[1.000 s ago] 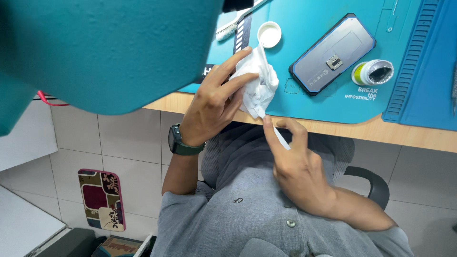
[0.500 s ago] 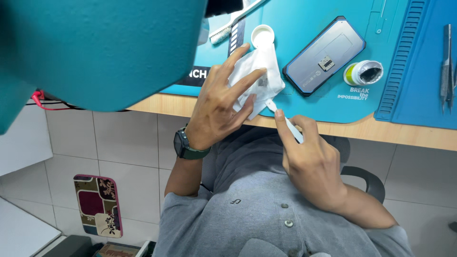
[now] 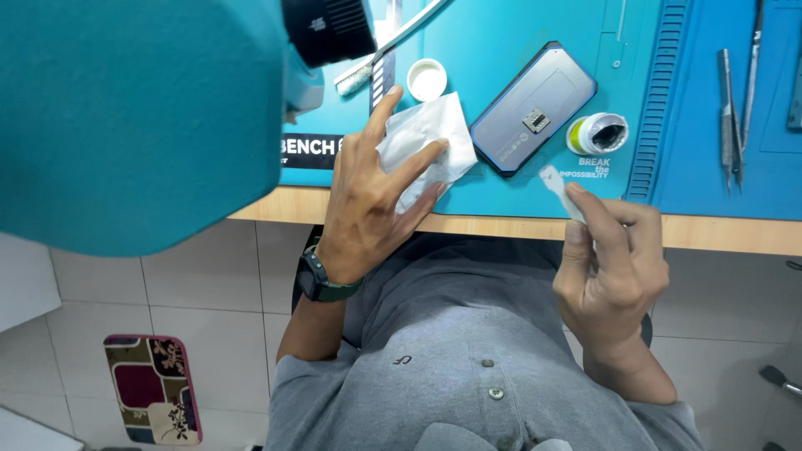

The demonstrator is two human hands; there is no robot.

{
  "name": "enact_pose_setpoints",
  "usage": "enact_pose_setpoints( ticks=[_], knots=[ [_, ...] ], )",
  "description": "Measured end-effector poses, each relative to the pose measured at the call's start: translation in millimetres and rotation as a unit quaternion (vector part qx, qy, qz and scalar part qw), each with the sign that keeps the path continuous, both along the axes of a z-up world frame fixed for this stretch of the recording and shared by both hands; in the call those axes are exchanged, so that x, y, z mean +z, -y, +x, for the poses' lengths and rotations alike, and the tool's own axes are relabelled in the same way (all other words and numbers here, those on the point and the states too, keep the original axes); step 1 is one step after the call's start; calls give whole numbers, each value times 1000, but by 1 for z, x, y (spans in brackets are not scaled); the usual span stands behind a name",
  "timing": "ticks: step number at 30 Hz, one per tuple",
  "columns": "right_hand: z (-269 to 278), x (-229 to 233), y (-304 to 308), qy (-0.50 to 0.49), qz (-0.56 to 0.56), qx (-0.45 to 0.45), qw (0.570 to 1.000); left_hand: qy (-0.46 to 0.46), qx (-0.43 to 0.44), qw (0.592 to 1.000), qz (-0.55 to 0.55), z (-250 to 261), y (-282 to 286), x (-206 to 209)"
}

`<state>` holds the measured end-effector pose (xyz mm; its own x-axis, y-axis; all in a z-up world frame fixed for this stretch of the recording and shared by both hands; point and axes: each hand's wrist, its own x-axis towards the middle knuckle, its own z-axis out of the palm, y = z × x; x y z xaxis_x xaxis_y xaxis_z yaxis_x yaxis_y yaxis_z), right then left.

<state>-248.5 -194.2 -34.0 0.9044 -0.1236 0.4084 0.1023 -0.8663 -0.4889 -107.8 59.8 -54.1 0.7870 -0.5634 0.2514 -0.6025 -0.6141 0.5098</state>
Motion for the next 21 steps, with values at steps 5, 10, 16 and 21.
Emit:
enact_pose_setpoints(
  ticks=[5, 10, 16, 21],
  knots=[
    [4, -13, -7, -11, -20, 39, 999, -11, -15, 998, -53, 2, -2, 6],
    [22, -13, -23, -45, -5, 30, 999, -40, -10, 991, -124, 0, -7, -7],
    [39, -18, -33, -9, 11, 34, 999, -31, -2, 991, -128, -6, -8, -10],
    [47, -32, -35, 30, 41, 43, 998, 58, -37, 990, -126, -3, -1, 2]
  ],
)
